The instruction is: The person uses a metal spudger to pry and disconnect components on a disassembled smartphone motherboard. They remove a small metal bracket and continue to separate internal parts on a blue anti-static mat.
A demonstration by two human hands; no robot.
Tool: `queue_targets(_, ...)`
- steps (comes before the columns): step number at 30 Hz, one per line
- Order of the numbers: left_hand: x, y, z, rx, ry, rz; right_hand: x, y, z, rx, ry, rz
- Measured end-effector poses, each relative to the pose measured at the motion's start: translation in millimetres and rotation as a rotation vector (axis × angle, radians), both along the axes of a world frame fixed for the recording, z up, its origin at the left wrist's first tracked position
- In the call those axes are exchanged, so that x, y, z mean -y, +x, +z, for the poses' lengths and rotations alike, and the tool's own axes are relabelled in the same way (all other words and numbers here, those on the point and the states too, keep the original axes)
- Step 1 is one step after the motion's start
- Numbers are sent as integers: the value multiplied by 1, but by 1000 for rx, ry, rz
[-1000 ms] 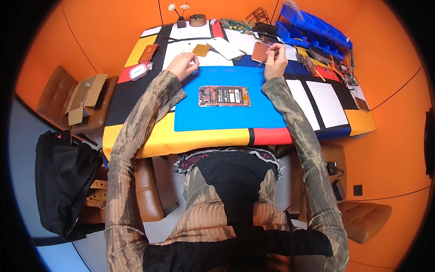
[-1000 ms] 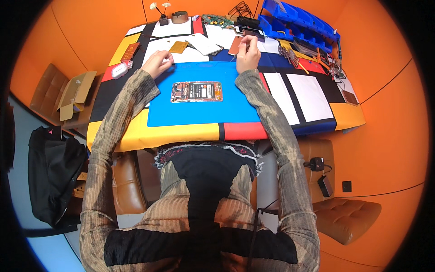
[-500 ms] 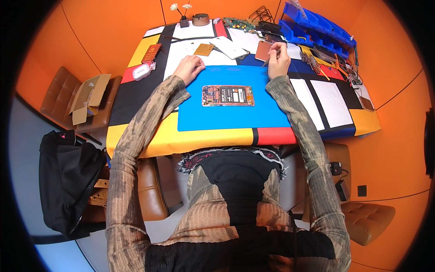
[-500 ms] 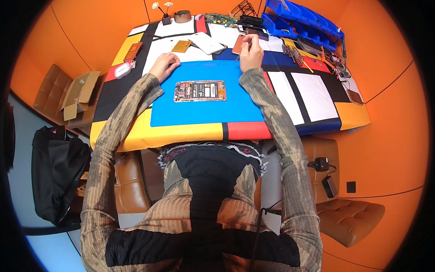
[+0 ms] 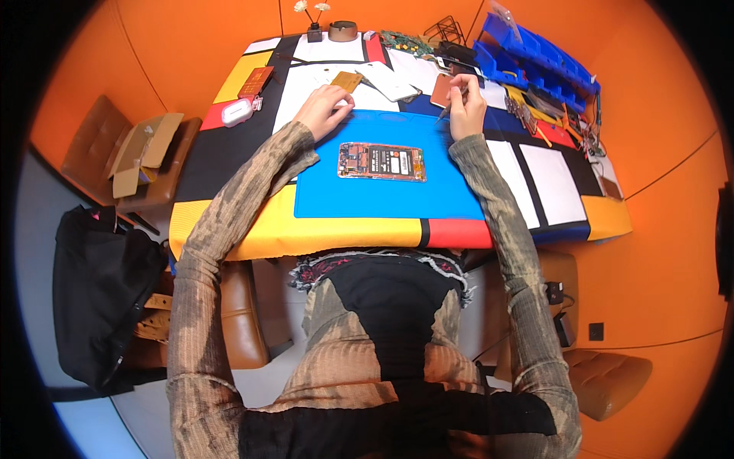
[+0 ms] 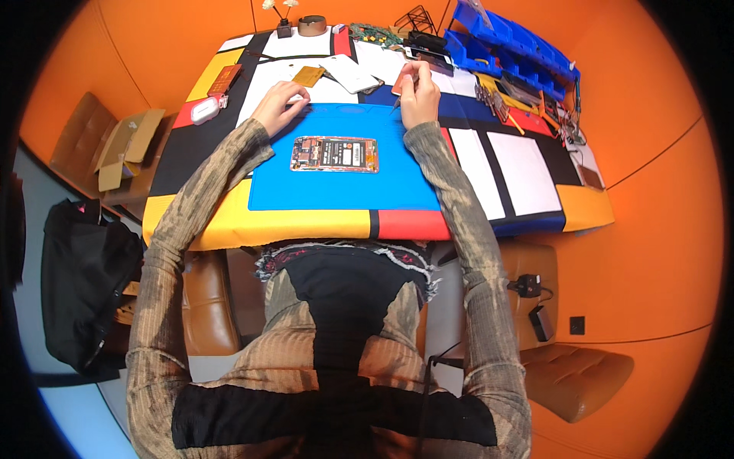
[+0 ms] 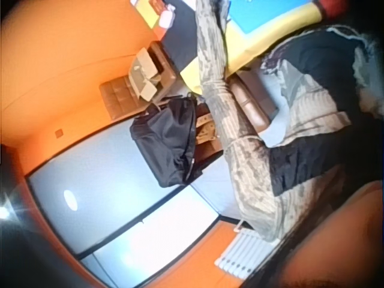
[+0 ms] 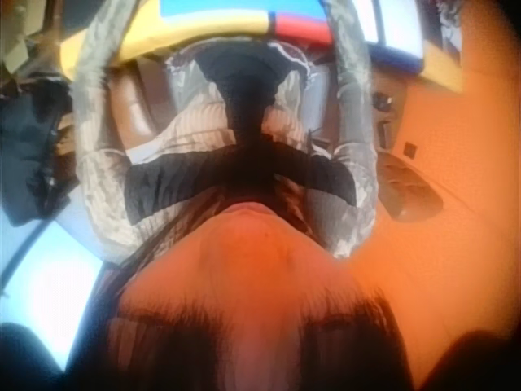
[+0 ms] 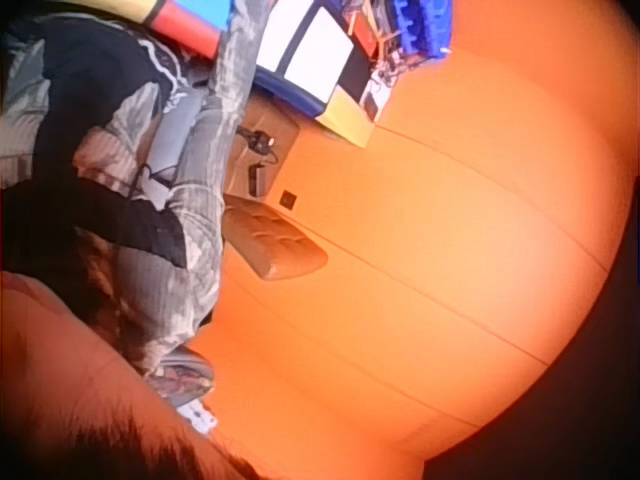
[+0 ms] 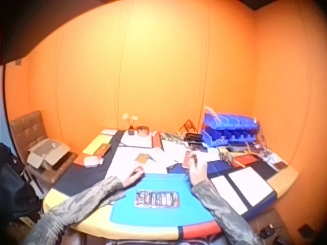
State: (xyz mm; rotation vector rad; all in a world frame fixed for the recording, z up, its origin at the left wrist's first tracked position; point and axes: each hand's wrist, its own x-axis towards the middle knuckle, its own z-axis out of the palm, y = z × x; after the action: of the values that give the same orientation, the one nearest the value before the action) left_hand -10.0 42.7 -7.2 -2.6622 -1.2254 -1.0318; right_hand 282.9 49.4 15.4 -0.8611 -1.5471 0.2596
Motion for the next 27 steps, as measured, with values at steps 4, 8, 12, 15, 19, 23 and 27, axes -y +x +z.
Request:
queue_targets(4,6,8,0,-96,1,-40,28,-6,17,-80,-225,280)
queue_targets(8,9,12,-4,-118,-20,-55,69,-14,10,121,-78,260)
queue_targets(12,9,11,-4,-125,-22,-44,76,-21,-4,65,-58,220)
queue_targets(15,10,11,-3,-144,-68,-39,73,-20,-11,54,-120,231)
queue_targets(19,11,12,-1,-160,-100,-30,74,-18,-15,133,-28,175)
queue_targets(23,11,12,-2,-171,-79,-34,74,-20,-14,135,28,169)
queue_targets(27,11,12,-2,-166,-80,-41,75,-20,-14,195,12,182)
